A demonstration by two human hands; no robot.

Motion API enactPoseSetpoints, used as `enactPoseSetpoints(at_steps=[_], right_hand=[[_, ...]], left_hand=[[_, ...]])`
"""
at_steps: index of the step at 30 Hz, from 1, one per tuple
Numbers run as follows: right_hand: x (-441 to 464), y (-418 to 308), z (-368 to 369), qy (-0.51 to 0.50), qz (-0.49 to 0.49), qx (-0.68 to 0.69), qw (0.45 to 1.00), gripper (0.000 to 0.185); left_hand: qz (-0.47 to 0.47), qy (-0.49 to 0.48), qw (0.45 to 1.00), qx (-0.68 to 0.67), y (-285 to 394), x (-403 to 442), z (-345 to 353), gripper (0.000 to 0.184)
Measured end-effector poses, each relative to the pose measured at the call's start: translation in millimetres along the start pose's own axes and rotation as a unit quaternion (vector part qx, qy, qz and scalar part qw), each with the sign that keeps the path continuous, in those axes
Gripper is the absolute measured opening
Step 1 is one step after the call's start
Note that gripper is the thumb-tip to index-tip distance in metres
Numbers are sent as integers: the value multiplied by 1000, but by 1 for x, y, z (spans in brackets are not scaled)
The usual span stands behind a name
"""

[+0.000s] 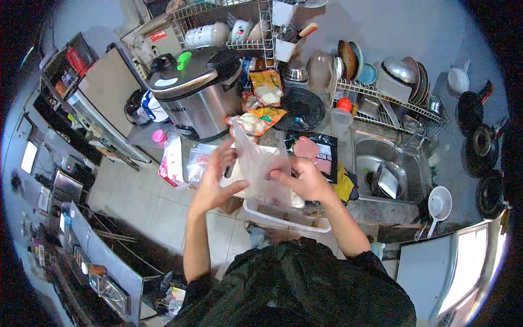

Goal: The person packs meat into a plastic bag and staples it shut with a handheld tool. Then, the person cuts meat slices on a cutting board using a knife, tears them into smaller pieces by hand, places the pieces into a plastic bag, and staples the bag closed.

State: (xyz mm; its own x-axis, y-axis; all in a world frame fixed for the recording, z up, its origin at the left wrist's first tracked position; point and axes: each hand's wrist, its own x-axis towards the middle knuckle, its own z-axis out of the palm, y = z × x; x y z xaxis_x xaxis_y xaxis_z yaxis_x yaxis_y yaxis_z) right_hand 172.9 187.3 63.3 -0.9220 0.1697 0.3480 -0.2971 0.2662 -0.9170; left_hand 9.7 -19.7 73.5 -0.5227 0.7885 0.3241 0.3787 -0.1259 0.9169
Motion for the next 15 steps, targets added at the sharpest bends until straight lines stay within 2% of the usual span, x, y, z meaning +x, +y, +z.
enactPoseSetpoints(at_steps=[1, 4, 7, 8, 9, 10, 12, 14, 15], right_hand=[[0, -3, -1, 9, -4, -9, 1000, 18], [0, -11, -5, 26, -36, -23, 999, 17], [-3, -19, -19, 68, -75, -120, 988, 16], [-4, -16, -22, 82, -93, -86, 989, 16], [-6, -8, -25, 91, -44, 5, 995, 16], [-8, -2, -31, 110, -21, -18, 994, 18], [-10, -2, -36, 116, -20, 13, 993, 28], [-9, -14, -34, 87, -62, 120, 987, 40], [-7, -10, -37, 62, -66, 35, 995, 49]], left_hand=[[16, 9, 1000, 7, -7, 0, 11, 78], [-59, -57, 994, 66, -13, 2, 14, 46], [-67, 15, 996, -51, -22, 6, 24, 21], [-19, 44, 995, -85, -28, 9, 28, 20], [-7, 45, 993, -107, -25, 12, 30, 19], [5, 47, 991, -128, -20, 16, 31, 19], [-2, 30, 985, -169, 3, 18, 31, 13], [28, 49, 987, -150, 13, 22, 36, 13], [43, 58, 987, -140, 17, 24, 37, 14]])
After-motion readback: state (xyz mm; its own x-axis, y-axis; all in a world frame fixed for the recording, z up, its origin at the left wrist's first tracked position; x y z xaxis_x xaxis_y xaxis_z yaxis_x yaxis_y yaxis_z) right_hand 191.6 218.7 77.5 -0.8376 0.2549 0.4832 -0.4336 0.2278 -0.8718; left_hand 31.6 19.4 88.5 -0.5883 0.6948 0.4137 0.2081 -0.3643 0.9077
